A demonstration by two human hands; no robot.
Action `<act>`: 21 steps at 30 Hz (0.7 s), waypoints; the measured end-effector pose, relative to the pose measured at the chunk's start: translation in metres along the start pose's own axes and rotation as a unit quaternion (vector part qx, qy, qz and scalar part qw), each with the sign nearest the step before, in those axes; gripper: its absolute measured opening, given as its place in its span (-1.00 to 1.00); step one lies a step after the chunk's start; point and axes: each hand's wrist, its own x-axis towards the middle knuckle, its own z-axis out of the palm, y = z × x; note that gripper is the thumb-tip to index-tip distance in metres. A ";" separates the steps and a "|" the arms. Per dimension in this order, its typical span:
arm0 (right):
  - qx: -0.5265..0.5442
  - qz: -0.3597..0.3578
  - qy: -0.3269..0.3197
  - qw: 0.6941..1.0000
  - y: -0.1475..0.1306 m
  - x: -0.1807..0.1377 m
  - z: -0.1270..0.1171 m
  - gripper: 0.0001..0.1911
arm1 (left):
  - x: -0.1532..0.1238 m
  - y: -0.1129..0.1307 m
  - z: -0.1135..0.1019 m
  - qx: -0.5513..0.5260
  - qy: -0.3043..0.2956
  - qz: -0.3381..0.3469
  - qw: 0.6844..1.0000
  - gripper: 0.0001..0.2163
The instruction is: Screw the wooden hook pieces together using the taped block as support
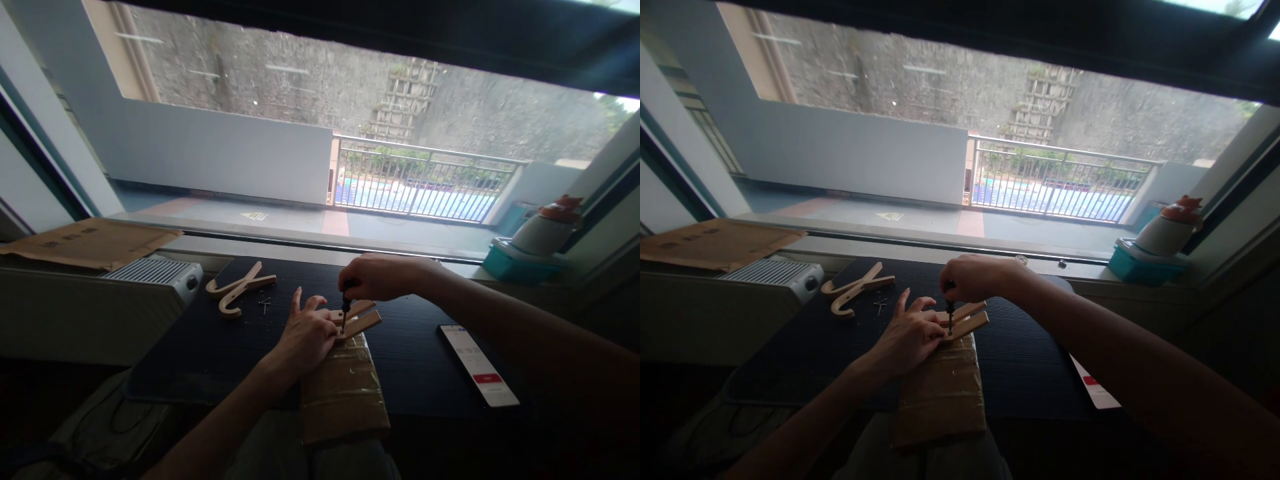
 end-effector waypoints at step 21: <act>0.019 -0.007 -0.004 1.000 0.006 -0.001 0.006 -0.76 | 0.000 -0.002 0.003 0.000 0.005 0.003 1.000 -0.83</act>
